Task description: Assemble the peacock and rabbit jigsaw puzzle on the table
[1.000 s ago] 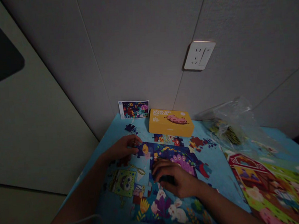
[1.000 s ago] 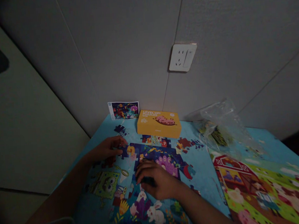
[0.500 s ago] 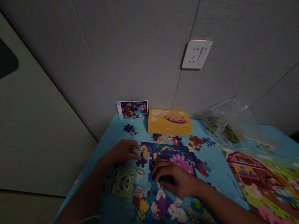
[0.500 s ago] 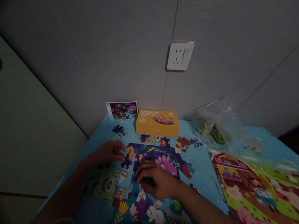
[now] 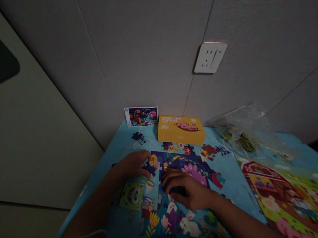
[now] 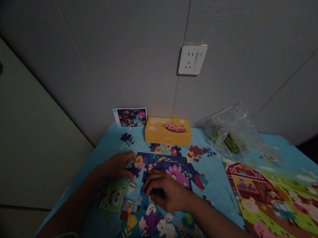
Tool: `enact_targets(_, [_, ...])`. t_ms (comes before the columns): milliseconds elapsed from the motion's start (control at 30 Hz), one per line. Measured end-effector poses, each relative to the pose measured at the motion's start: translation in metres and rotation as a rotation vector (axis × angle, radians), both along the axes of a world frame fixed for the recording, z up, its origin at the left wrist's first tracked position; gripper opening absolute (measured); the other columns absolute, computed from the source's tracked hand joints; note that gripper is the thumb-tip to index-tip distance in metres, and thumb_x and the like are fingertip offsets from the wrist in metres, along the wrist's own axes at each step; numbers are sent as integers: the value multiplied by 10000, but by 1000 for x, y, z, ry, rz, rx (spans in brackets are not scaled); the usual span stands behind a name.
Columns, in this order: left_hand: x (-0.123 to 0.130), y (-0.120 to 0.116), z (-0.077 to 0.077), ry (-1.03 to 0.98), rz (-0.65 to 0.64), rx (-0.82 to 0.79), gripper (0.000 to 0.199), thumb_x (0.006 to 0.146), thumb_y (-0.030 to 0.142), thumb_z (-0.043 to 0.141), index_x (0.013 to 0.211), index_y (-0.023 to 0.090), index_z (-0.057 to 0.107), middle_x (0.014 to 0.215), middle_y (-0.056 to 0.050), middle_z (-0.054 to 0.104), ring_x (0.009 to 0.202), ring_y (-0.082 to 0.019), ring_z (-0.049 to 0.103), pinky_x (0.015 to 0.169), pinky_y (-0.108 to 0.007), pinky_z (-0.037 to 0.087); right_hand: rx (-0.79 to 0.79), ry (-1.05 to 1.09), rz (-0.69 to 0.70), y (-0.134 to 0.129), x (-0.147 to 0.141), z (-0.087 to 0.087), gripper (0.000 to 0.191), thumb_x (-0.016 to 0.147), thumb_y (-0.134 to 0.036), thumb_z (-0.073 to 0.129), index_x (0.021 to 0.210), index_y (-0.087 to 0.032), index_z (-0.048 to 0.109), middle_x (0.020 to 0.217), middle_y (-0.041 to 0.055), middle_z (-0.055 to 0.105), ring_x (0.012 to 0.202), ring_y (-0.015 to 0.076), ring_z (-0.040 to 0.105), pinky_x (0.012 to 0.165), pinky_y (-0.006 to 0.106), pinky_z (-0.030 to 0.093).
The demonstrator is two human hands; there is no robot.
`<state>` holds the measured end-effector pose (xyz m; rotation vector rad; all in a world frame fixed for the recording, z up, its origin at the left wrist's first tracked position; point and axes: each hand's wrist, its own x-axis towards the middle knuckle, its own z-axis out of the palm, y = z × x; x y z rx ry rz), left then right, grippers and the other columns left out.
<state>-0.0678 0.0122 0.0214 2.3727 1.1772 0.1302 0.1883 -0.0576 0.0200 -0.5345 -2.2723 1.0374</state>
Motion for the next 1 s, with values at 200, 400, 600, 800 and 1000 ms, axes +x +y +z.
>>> enact_targets(200, [12,-6,-4,40,87,135,538,654,576,775,933,203,507,955,-7,617,849,-201,587,717,-264,389,-15,1,0,0,1,-3,148,815,-130,574,914,-184,670,954,87,684,975,205,607,939,412,456])
enact_targets(400, [19,-9,-7,128,137,206,574,670,647,728,960,200,515,1011,-47,633,911,-248,616,732,-297,414,-17,-1,-1,1,1,-5,145,821,-136,577,921,-186,669,963,92,680,990,209,603,927,398,459])
enact_targets(600, [13,-9,-3,37,62,219,546,638,592,782,938,206,539,936,-12,617,831,-200,606,694,-268,405,-15,-15,-1,0,1,-4,135,832,-148,574,922,-191,665,964,90,680,1000,208,604,955,408,443])
enact_targets(800, [11,-8,1,37,13,202,451,667,508,795,861,204,523,852,10,584,751,-172,568,644,-251,364,-15,-19,-2,0,1,-4,146,822,-139,578,922,-179,675,958,95,685,1001,204,605,975,406,435])
enact_targets(1000, [11,-7,-1,35,-11,186,455,663,511,796,817,202,500,820,19,565,729,-163,546,639,-248,346,-16,-24,-8,0,1,-5,148,821,-140,582,924,-182,680,965,91,684,998,202,603,967,405,441])
